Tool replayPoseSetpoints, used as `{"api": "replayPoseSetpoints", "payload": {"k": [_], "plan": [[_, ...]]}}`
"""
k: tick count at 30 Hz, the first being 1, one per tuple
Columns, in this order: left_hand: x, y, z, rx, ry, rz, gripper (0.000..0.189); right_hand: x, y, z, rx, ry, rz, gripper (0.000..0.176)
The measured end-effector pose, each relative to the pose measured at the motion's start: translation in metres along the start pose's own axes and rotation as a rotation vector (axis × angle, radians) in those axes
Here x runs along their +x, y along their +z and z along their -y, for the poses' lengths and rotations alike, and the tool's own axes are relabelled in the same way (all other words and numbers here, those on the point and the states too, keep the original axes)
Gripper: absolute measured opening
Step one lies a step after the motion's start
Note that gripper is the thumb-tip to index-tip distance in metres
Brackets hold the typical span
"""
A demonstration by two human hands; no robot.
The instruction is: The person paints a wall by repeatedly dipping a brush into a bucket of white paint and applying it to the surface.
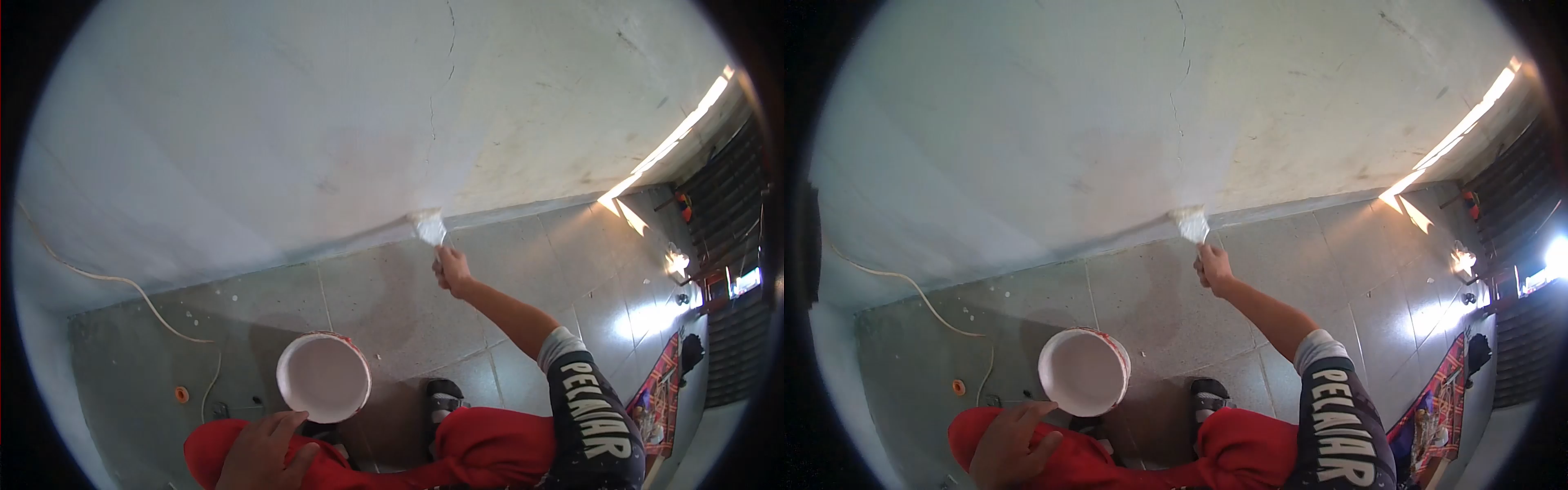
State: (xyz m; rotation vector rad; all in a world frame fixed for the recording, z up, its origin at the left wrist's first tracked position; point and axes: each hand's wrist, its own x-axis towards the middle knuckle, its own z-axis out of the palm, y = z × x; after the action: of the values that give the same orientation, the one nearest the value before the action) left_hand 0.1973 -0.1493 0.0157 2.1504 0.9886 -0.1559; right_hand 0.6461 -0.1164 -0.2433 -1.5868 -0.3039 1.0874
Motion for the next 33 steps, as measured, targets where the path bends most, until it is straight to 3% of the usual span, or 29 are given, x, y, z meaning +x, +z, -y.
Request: {"api": "replayPoseSetpoints", "payload": {"k": [2, 6, 12, 16, 19, 23, 27, 30, 33], "plan": [[0.0, 0.001, -0.003, -0.007, -0.011, -0.005, 0.041, 0.007, -0.003, -0.018, 0.0, 0.209, 0.042, 0.024], [-0.002, -0.001, -0.014, 0.02, -0.03, 0.005, 0.045, 0.008, -0.006, 0.0, 0.046, 0.267, -0.036, 0.022], [-0.004, 0.008, -0.001, 0.008, 0.032, -0.018, 0.04, -0.066, 0.003, 0.157, -0.019, 0.014, -0.041, 0.024], [0.005, 0.007, -0.007, -0.018, -0.063, 0.04, 0.04, -0.137, -0.003, 0.242, -0.048, -0.394, 0.044, 0.024], [0.009, 0.009, -0.008, -0.006, -0.082, 0.053, 0.041, -0.161, -0.006, 0.269, -0.04, -0.593, 0.047, 0.023], [0.011, 0.009, -0.015, -0.032, -0.064, 0.072, 0.042, -0.124, -0.011, 0.235, 0.059, -0.621, 0.169, 0.025], [0.017, 0.01, -0.033, 0.092, -0.139, 0.025, 0.043, -0.047, -0.009, 0.115, -0.215, -0.429, -0.025, 0.029], [0.019, 0.016, -0.025, 0.134, -0.195, 0.047, 0.042, -0.033, -0.018, 0.038, -0.074, -0.077, 0.044, 0.027], [0.026, 0.021, -0.004, 0.166, -0.239, 0.047, 0.041, -0.011, -0.026, -0.028, -0.107, -0.014, 0.018, 0.029]]}}
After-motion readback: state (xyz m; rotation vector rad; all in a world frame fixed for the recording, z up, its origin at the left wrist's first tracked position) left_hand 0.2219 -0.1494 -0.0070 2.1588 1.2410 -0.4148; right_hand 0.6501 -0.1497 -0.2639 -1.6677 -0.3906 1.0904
